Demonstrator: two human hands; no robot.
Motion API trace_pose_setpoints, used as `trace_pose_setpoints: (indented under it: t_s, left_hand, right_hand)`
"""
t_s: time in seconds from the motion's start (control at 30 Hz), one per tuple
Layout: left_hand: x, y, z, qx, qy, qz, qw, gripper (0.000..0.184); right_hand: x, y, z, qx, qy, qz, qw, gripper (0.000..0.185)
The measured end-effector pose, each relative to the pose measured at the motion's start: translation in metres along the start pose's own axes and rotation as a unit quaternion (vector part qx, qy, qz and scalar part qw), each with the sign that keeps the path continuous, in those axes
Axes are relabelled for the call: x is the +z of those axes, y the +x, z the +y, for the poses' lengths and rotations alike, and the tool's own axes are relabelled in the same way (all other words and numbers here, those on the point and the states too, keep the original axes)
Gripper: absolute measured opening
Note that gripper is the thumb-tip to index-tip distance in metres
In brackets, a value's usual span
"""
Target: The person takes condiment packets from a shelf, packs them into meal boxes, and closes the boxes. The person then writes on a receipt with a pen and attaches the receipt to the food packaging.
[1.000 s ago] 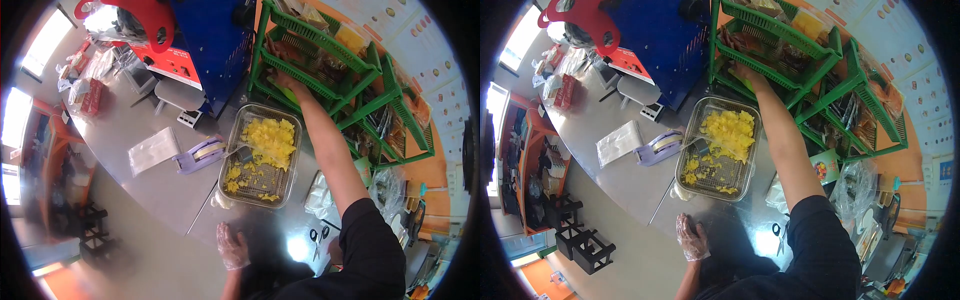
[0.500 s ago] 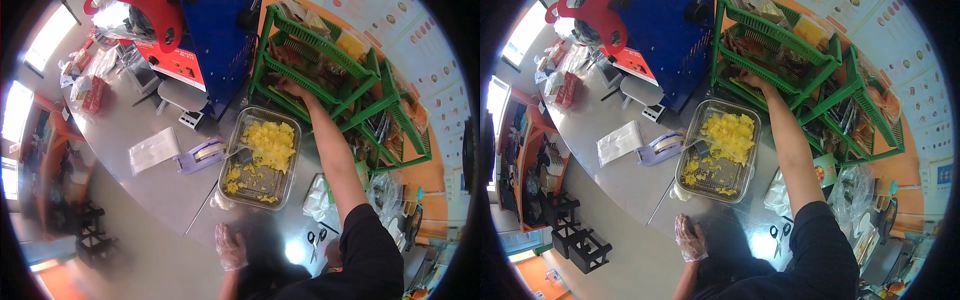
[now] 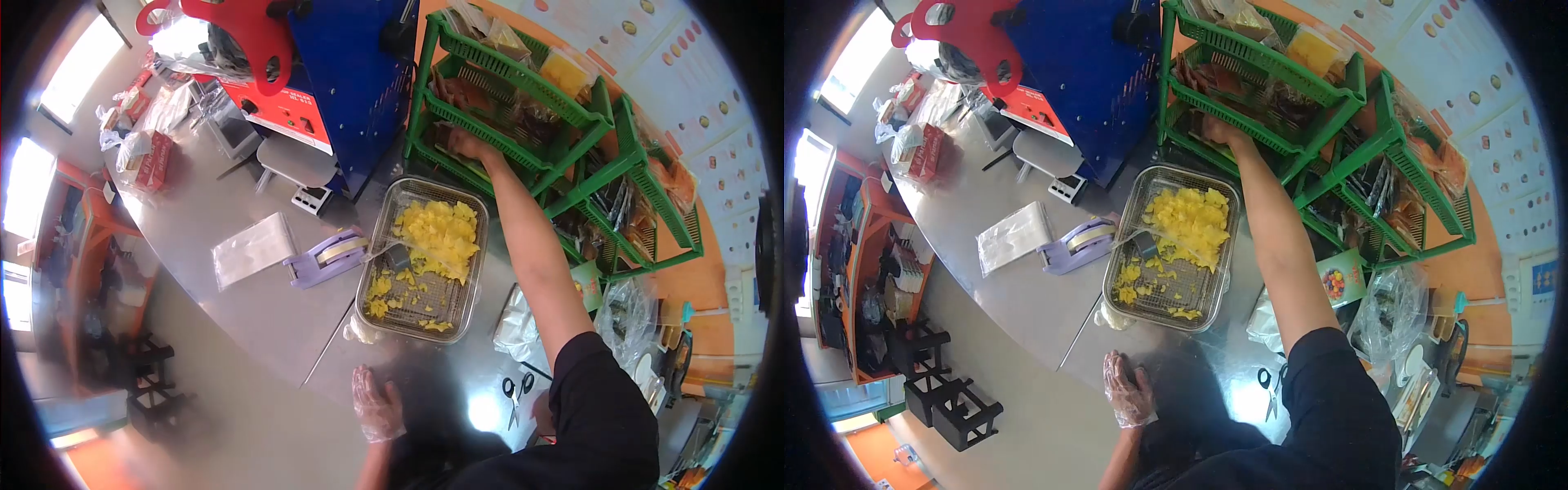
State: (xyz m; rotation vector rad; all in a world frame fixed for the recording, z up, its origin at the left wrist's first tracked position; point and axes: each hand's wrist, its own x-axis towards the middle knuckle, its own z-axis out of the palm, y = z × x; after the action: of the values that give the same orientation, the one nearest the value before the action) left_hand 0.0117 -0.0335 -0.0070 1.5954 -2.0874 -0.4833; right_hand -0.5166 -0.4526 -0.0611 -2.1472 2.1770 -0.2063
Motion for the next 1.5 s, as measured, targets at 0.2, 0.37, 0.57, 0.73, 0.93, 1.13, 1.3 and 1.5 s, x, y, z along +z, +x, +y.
trace_pose_setpoints:
  t_s: [0.2, 0.37, 0.57, 0.73, 0.93, 1.13, 1.3, 1.5]
  left_hand:
    - [0.000, 0.001, -0.001, 0.004, 0.005, 0.011, 1.000, 0.053]
    - [-0.001, 0.002, 0.001, 0.004, 0.007, 0.011, 1.000, 0.052]
    - [0.000, -0.001, -0.004, -0.009, -0.029, 0.002, 1.000, 0.050]
    - [-0.003, 0.002, 0.003, -0.003, 0.013, 0.001, 1.000, 0.052]
    - [-0.003, 0.002, 0.004, -0.002, 0.013, 0.002, 1.000, 0.050]
    - [-0.004, 0.003, 0.006, -0.003, 0.020, -0.002, 1.000, 0.049]
    - [-0.002, 0.003, 0.006, 0.000, 0.015, 0.011, 1.000, 0.049]
    - [0.000, -0.002, 0.005, -0.001, 0.005, 0.024, 1.000, 0.047]
  right_hand:
    - [-0.013, -0.023, -0.035, 0.108, -0.025, 0.032, 0.993, 0.029]
    - [-0.024, -0.035, -0.061, 0.155, -0.162, 0.083, 0.971, 0.066]
    - [-0.031, -0.056, -0.049, 0.334, 0.026, 0.016, 0.942, 0.077]
    - [-0.019, -0.056, -0.028, 0.261, 0.091, 0.087, 0.957, 0.083]
    - [-0.035, -0.069, -0.045, 0.147, 0.139, 0.073, 0.977, 0.061]
    - [-0.025, -0.072, -0.042, 0.133, 0.089, 0.095, 0.983, 0.034]
    - [-0.050, -0.119, -0.094, 0.192, 0.288, 0.273, 0.898, 0.024]
    - [-0.108, -0.253, -0.211, 0.111, 0.887, 0.159, 0.419, 0.028]
